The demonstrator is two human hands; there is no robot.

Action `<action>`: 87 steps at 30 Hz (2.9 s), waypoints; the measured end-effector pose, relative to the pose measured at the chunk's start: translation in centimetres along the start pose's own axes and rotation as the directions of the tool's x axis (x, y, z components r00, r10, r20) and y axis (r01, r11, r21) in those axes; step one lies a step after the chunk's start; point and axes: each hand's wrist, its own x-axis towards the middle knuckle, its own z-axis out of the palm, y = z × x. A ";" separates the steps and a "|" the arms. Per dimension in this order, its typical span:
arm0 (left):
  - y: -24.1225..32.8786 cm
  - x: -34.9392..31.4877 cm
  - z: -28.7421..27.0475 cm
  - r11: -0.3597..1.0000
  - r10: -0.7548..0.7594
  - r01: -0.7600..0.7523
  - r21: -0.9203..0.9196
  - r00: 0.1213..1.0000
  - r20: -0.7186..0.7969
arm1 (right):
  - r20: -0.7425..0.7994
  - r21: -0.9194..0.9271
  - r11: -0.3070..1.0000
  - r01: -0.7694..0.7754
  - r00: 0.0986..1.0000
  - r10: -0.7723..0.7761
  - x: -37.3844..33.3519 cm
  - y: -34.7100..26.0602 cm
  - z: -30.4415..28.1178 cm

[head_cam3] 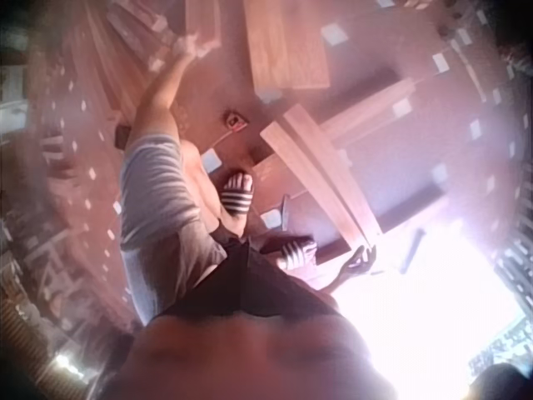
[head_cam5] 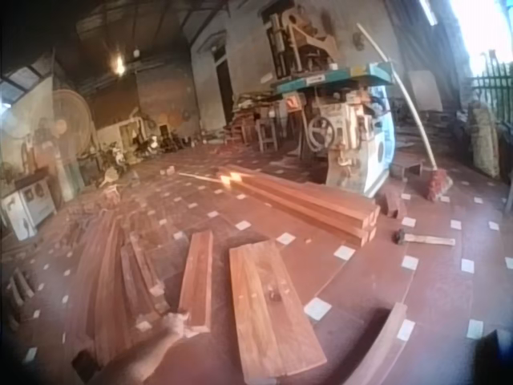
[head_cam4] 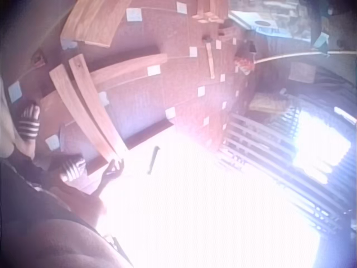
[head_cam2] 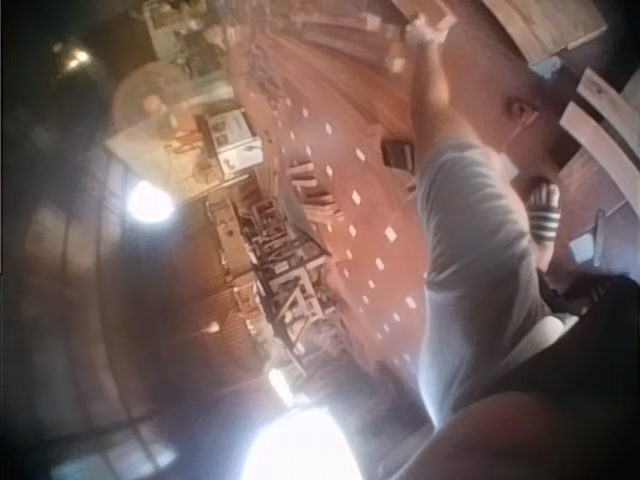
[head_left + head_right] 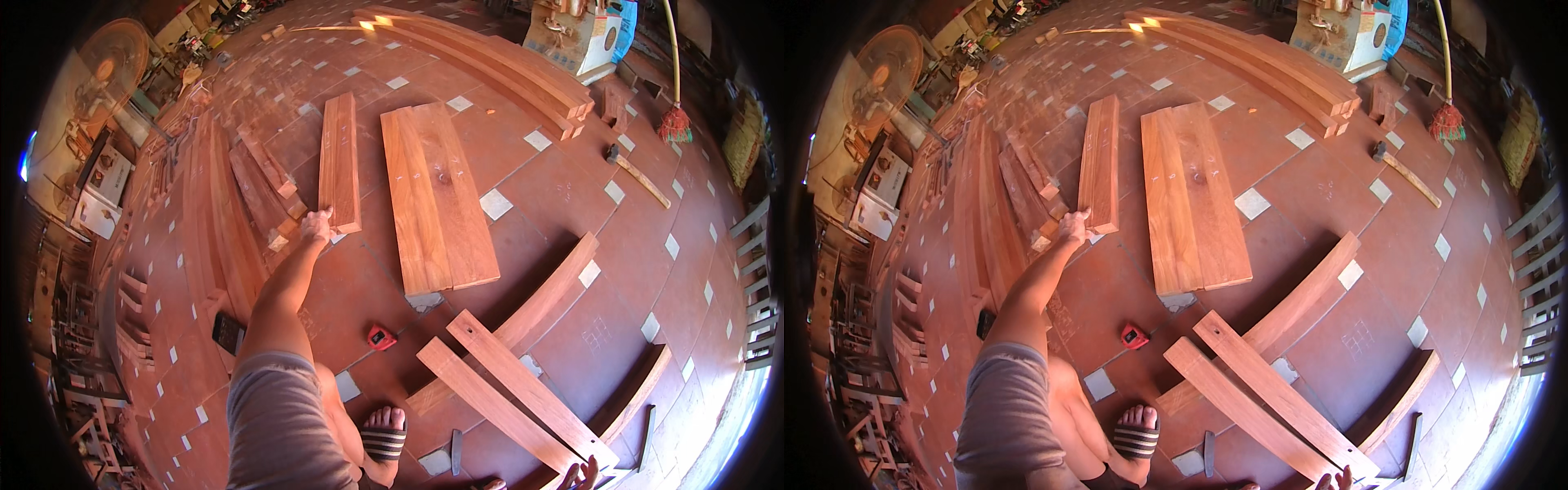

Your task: The person marks wooden planks using a set square and a blue pen. They repeatedly position the square on different planks, draw lines, and reposition the wood to continue marking.

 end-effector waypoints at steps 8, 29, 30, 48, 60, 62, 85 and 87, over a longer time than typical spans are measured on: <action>3.6 0.5 0.4 1.000 -0.006 0.003 0.029 0.994 0.107 | -0.050 -0.075 0.989 0.124 0.991 -0.128 0.4 0.5 0.3; 9.1 2.2 0.5 0.895 -0.410 0.420 -0.151 0.907 0.093 | -0.029 -0.100 0.994 0.038 0.999 -0.041 -0.3 -0.9 0.6; 9.8 2.7 0.3 0.899 -0.402 0.413 -0.149 0.910 0.096 | -0.031 -0.099 0.995 -0.005 1.000 0.002 -0.4 -0.8 0.4; 13.3 1.8 -0.5 0.928 0.358 -0.368 0.056 0.842 -0.403 | 0.026 -0.064 0.960 -0.272 0.961 0.274 -0.6 -3.6 -3.7; 29.0 -40.3 -6.8 -0.313 0.942 -0.926 -0.211 -0.331 0.055 | -0.313 -0.001 0.913 -0.409 0.867 0.388 -4.5 5.8 -8.1; 27.7 -42.8 -5.3 -0.244 0.952 -0.949 -0.200 -0.274 0.139 | -0.324 -0.033 0.904 -0.427 0.860 0.394 -4.9 8.2 -8.2; 25.6 -48.7 0.6 -0.167 0.960 -0.903 -0.397 -0.241 0.142 | -0.163 -0.321 0.841 -0.436 0.900 0.405 -7.6 20.9 -8.2; 26.0 -48.8 -0.1 -0.165 0.965 -0.906 -0.390 -0.230 0.127 | -0.098 -0.318 0.838 -0.445 0.894 0.437 -6.9 20.6 -8.8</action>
